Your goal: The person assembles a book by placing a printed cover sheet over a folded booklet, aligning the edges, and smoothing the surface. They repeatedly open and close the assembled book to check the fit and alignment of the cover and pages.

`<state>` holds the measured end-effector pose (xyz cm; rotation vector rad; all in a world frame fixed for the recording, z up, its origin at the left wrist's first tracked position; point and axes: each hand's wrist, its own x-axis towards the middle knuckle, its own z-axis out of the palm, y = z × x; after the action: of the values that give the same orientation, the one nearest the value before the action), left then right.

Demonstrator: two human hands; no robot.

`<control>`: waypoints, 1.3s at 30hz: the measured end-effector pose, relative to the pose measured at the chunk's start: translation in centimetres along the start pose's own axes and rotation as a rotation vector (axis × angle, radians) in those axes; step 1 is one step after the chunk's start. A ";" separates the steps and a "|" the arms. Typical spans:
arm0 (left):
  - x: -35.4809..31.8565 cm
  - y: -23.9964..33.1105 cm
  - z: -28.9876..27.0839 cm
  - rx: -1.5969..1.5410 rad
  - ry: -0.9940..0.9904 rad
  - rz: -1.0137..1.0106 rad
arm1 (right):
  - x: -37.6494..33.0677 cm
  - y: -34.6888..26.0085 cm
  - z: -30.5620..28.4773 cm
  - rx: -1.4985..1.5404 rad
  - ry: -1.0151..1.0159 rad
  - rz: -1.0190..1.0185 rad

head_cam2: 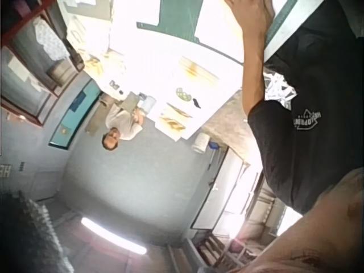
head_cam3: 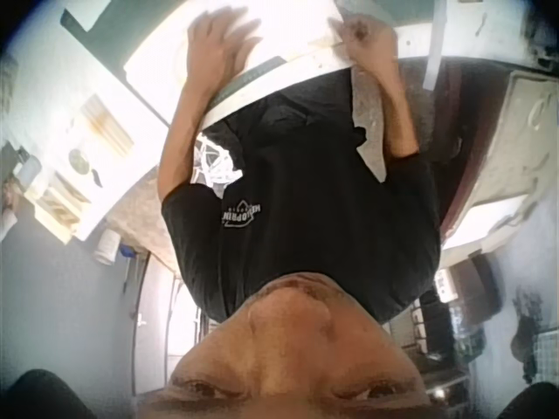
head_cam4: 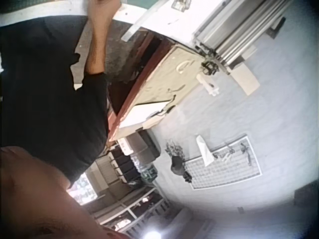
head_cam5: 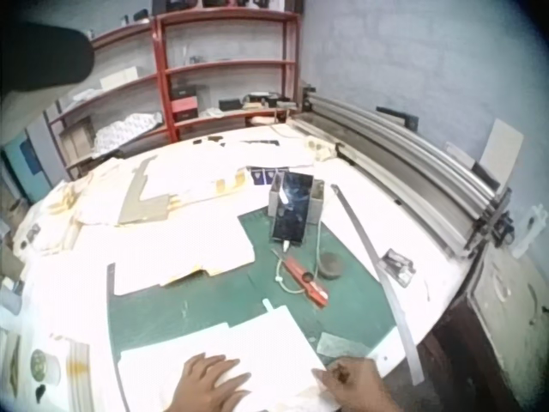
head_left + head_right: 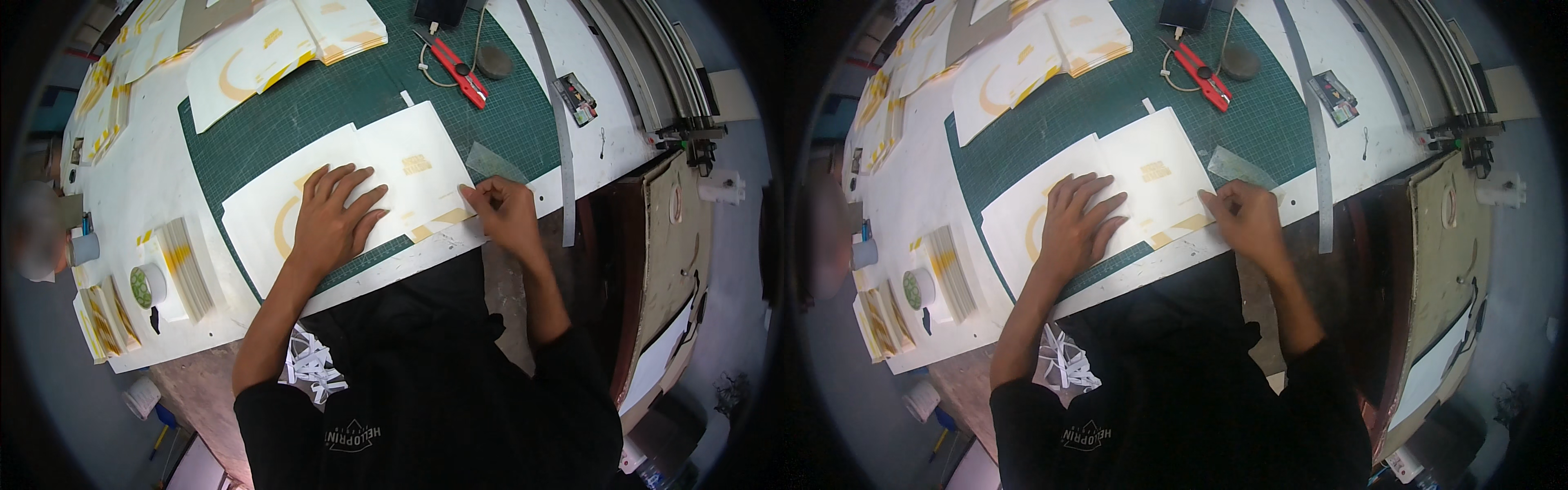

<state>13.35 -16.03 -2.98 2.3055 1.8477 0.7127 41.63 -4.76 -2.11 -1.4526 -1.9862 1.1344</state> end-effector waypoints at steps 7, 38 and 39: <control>0.0 0.0 0.0 0.008 -0.012 -0.007 | -2.2 -1.9 2.1 -0.493 0.173 -0.387; -0.3 -0.1 -0.1 0.002 0.016 -0.006 | -1.7 -0.2 1.3 0.147 0.126 -0.007; -0.4 -0.2 0.0 0.002 0.011 -0.004 | -2.0 -0.3 1.4 -0.022 0.151 -0.148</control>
<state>13.14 -16.34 -3.16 2.3035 1.8576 0.7244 41.10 -7.12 -2.39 -1.3358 -1.9701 0.9153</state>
